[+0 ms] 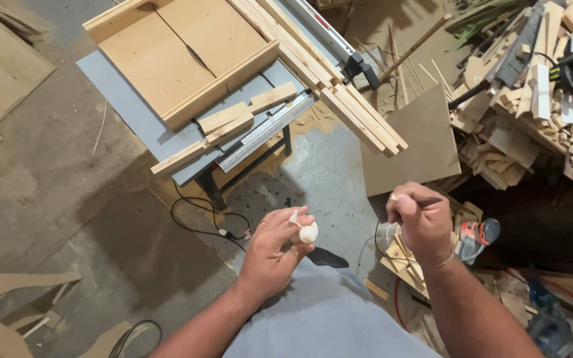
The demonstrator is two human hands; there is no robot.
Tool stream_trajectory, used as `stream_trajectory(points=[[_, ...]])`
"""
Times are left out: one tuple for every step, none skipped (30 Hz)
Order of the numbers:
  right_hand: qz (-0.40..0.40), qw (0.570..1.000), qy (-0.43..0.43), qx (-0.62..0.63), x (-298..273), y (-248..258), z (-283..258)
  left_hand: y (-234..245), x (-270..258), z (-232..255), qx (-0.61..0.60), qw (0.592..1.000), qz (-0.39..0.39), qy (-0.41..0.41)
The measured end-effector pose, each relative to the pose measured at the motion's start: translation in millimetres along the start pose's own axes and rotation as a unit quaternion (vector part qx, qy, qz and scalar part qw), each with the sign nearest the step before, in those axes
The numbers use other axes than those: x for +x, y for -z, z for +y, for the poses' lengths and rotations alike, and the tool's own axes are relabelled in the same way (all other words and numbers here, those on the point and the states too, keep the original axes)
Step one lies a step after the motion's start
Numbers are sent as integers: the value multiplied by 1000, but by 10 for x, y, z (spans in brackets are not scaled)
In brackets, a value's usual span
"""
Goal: Cutting and gluing small wooden pieces to assemble a project.
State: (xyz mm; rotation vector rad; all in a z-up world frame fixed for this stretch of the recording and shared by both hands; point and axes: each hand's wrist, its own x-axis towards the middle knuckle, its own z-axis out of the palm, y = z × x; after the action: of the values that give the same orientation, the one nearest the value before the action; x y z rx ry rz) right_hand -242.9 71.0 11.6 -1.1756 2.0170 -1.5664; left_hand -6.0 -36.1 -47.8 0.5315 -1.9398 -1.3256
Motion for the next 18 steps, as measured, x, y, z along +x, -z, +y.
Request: stream_trajectory(points=[[-3,1000,1,2,25,33,105,-9,18,-13,2,1000,3,1],[-36,999,0,9,54,70,210,-21,40,-24,3,1000,4,-1],[-70,997,0,16,93,106,319,-35,69,-39,4,1000,5,-2],[-73,997,2,18,144,120,341,-42,101,-40,6,1000,9,-2],[-90,995,-17,-38,210,132,365,-49,138,-39,11,1000,4,8],[-106,989,-35,-93,280,144,389,-58,179,-39,16,1000,-2,19],[-113,989,-32,-91,412,98,383,-62,244,13,20,1000,5,21],[-147,968,-132,-154,545,53,376,-68,312,65,-13,998,-6,54],[-177,933,-229,-215,679,6,372,-73,389,114,-46,995,-17,85],[-182,933,-226,-213,749,16,567,-115,434,108,-42,995,-11,86],[-220,902,-235,-287,816,19,764,-153,478,103,-92,981,-17,171],[-254,865,-242,-359,885,20,962,-192,523,95,-142,956,-22,254],[-261,865,-237,-357,919,19,1034,-209,592,103,-140,956,-15,256],[-271,865,-249,-341,952,18,1107,-227,660,111,-142,947,-14,288],[-282,865,-260,-324,988,14,1184,-247,723,118,-145,936,-12,320],[-290,864,-255,-323,996,-24,1235,-294,755,88,-142,936,-3,322],[-250,892,-343,-154,992,-55,1283,-342,783,62,-188,919,21,346],[-201,884,-421,20,985,-84,1330,-391,809,38,-233,899,45,368]])
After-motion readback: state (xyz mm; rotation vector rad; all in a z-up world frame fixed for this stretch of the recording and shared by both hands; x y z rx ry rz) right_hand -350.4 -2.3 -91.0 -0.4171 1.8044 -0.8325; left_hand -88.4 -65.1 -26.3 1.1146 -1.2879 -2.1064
